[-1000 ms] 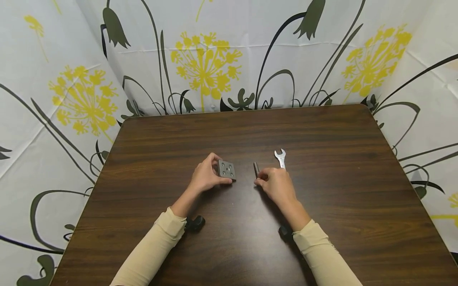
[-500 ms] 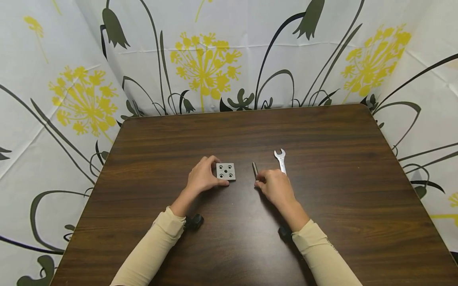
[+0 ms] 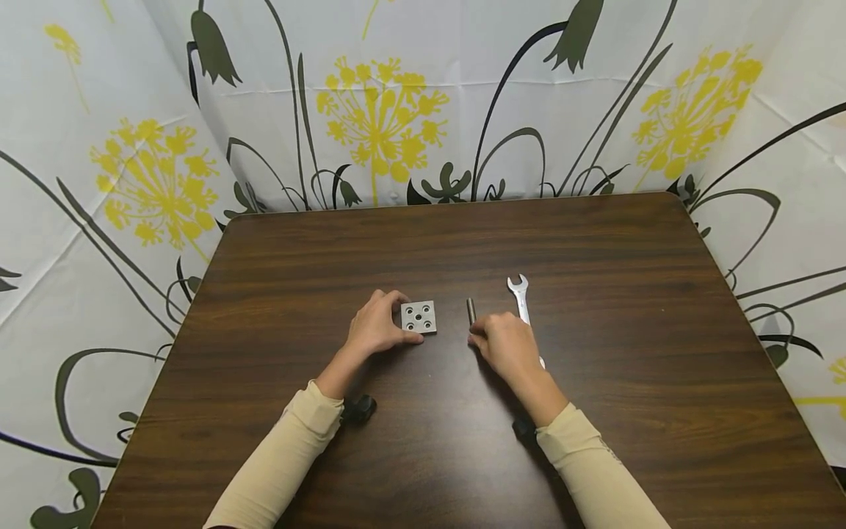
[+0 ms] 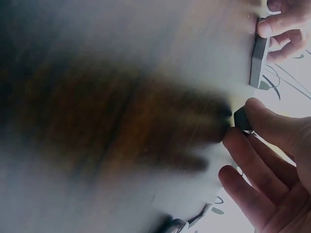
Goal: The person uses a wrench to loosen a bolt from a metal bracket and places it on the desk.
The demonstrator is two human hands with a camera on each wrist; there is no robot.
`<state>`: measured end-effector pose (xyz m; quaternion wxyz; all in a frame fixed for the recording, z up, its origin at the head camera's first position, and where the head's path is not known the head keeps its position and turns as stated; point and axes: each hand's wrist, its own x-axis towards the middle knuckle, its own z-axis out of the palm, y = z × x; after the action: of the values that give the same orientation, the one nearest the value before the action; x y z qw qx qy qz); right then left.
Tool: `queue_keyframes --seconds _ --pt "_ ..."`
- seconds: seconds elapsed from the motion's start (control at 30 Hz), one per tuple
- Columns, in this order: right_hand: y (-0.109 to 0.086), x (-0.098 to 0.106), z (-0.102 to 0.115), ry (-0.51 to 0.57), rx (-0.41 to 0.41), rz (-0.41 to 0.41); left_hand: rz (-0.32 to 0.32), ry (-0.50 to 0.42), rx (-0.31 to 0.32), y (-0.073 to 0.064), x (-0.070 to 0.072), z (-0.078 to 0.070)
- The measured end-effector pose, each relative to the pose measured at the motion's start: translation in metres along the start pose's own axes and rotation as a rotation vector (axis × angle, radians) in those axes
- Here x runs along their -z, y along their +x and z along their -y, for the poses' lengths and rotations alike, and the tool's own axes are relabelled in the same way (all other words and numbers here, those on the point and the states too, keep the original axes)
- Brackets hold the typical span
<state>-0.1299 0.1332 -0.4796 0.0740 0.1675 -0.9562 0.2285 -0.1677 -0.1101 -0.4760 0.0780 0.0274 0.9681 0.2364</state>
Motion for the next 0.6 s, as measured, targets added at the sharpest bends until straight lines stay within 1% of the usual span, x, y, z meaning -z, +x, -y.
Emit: queue_keyframes --seconds 0.23,0.37,0.47,0.6 --pt "0.001 0.001 -0.001 0.003 0.006 -0.003 0.011 0.005 0.007 0.000 0.000 0.000" --pt "0.002 0.002 -0.001 0.007 -0.007 0.005 0.022 -0.008 0.003 0.001 0.001 0.001" --pt "0.003 0.006 -0.002 0.008 -0.023 0.008 0.040 -0.026 -0.014 0.001 0.002 0.003" --pt "0.005 0.014 -0.004 0.010 -0.040 0.010 0.082 -0.064 -0.063 0.000 0.006 0.008"
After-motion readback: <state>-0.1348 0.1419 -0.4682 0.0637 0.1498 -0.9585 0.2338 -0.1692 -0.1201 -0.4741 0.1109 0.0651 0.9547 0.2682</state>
